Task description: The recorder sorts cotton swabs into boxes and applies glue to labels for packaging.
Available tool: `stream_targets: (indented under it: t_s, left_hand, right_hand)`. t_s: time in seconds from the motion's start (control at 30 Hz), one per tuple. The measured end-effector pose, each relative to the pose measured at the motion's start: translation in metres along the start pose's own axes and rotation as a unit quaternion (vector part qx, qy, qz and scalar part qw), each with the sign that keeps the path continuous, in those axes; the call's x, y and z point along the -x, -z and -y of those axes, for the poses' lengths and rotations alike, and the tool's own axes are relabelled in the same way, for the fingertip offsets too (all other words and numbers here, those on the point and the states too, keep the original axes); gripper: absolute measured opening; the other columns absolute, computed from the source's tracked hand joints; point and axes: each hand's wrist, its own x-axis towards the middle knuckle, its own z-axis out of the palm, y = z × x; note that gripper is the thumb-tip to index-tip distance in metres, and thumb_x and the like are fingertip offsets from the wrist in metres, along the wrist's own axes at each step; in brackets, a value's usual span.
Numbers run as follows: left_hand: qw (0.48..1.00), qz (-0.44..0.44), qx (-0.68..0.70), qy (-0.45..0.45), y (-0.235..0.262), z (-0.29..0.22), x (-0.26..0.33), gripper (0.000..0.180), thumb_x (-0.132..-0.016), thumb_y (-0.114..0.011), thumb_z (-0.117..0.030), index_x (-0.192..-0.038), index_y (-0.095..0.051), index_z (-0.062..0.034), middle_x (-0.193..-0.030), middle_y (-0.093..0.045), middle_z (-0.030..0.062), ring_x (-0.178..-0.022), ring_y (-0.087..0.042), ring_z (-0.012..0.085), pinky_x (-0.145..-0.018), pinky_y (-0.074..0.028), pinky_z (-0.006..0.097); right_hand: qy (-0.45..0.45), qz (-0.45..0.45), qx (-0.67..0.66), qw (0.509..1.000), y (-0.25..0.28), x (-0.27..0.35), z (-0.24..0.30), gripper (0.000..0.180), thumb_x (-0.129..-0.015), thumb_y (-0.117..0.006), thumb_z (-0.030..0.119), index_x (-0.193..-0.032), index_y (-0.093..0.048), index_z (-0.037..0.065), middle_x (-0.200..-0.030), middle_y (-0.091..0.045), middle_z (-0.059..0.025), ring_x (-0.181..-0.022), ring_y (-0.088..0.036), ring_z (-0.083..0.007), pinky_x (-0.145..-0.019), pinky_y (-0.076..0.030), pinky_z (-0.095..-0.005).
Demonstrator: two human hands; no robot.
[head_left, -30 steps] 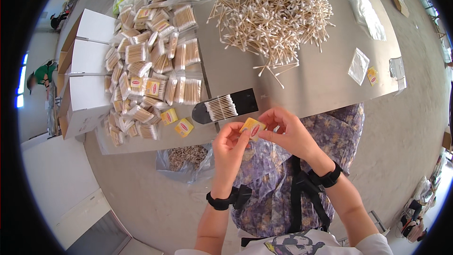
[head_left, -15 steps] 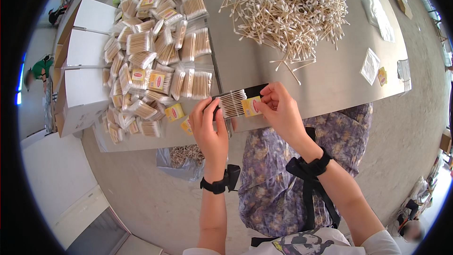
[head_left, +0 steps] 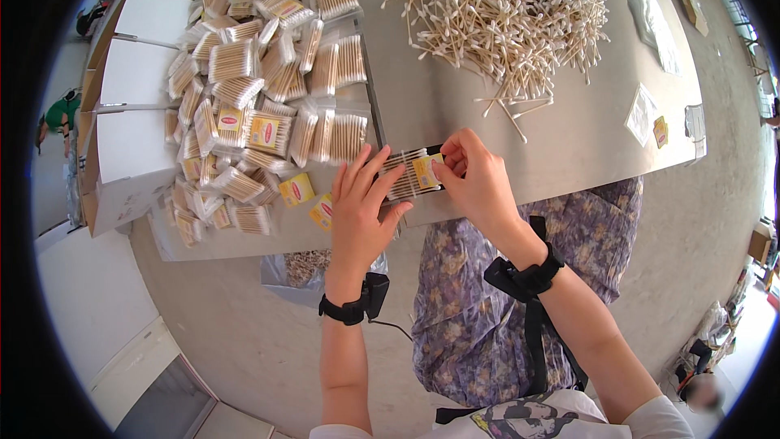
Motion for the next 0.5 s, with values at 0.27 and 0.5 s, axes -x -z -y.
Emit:
stream_targets:
  t_s: [0.27,0.5]
  left_hand:
    - [0.999,0.015,-0.006,-0.028,0.003,0.002,-0.006,0.052,-0.074,-0.074,-0.028,-0.120,-0.058,-0.0100,-0.132,-0.054,0.0027,-0.127,-0.045,0.0234,-0.110,-0.027,0.045]
    - [0.999,0.016,0.002,-0.040,0.003,0.001,-0.009,0.064,-0.072,-0.075,-0.025,-0.129,-0.050,-0.0096,-0.126,-0.056,0.0044,-0.122,-0.049,0.0238,-0.108,-0.029,0.045]
  right_hand:
    - [0.005,-0.009,0.017,1.000,-0.001,-0.001,0.003,0.021,-0.078,-0.067,0.004,-0.089,-0.050,0.000,-0.074,-0.060,-0.0146,-0.065,-0.062,-0.0280,-0.060,-0.049,-0.0356]
    - [0.008,-0.013,-0.001,1.000,-0.009,-0.003,0.005,0.019,-0.079,-0.066,0.006,-0.089,-0.051,-0.001,-0.075,-0.062,-0.0154,-0.068,-0.063,-0.0292,-0.061,-0.049,-0.0367]
